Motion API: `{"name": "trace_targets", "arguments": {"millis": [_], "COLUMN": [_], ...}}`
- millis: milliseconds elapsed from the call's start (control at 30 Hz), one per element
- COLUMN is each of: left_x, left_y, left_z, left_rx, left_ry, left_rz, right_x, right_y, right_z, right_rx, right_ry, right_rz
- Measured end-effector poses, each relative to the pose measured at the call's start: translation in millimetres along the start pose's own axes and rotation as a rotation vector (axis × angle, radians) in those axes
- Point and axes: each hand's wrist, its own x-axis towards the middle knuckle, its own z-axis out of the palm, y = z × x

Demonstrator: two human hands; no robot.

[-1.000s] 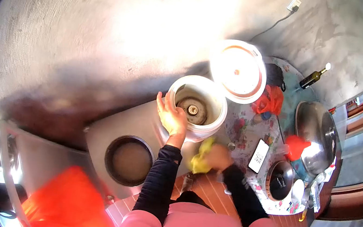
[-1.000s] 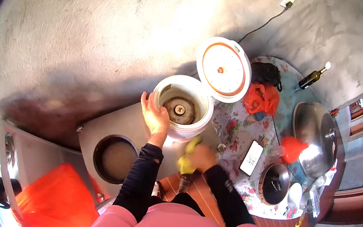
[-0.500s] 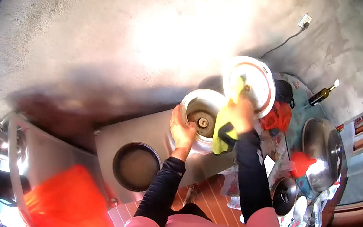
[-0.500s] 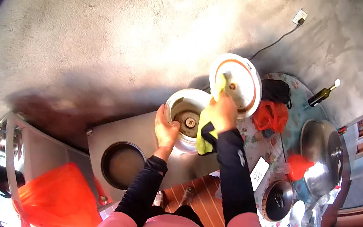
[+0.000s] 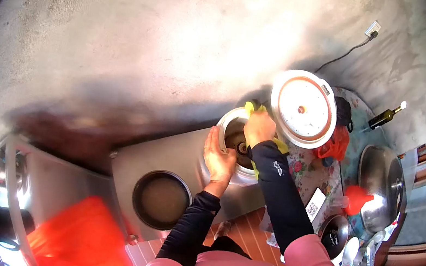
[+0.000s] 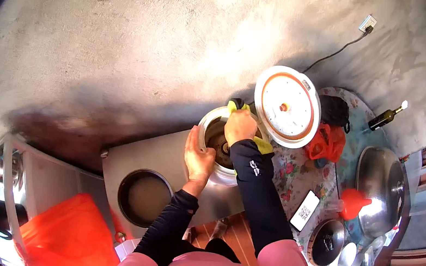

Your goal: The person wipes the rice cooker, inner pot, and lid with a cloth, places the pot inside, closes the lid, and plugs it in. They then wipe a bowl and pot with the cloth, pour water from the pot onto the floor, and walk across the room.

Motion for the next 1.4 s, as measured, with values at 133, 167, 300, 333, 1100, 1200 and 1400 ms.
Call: {"name": "trace_targets", "arguments": {"millis": [133, 167, 300, 333, 1100, 1200, 1400], "left_x": [-0.3, 0.0, -0.1, -0.3, -8.8, -6.3, -7.5], "left_y": [1.7, 0.7, 0.7, 1.5, 12.9, 10.3, 5.0], "left_z": [0.5, 0.7, 0.5, 0.3, -3.5, -1.9, 0.5], "left_rx": [-0.012, -0.002, 0.007, 0.011, -0.195, -0.205, -0.234], "left_ry": [-0.018, -0.016, -0.019, -0.020, 0.062, 0.070, 0.054], "left_rz": [-0.041, -0.023, 0.007, 0.008, -0.134, -0.110, -0.114], "right_x": [8.4, 12.0, 18.2, 18.8, -31.6, -34.6, -37.2], "right_y": [13.7, 17.0, 19.3, 17.8, 3.4, 22.6, 77.4], "right_z": [-27.8, -27.3, -22.7, -21.2, -67.4, -62.0, -99.2], "right_rx": [0.169, 0.173, 0.222, 0.259, 0.457, 0.588, 1.158], "right_ry": [-0.055, -0.058, -0.072, -0.060, -0.346, -0.349, -0.231], "right_rz": [-0.048, -0.045, -0.240, -0.289, -0.931, -0.826, -0.053]}}
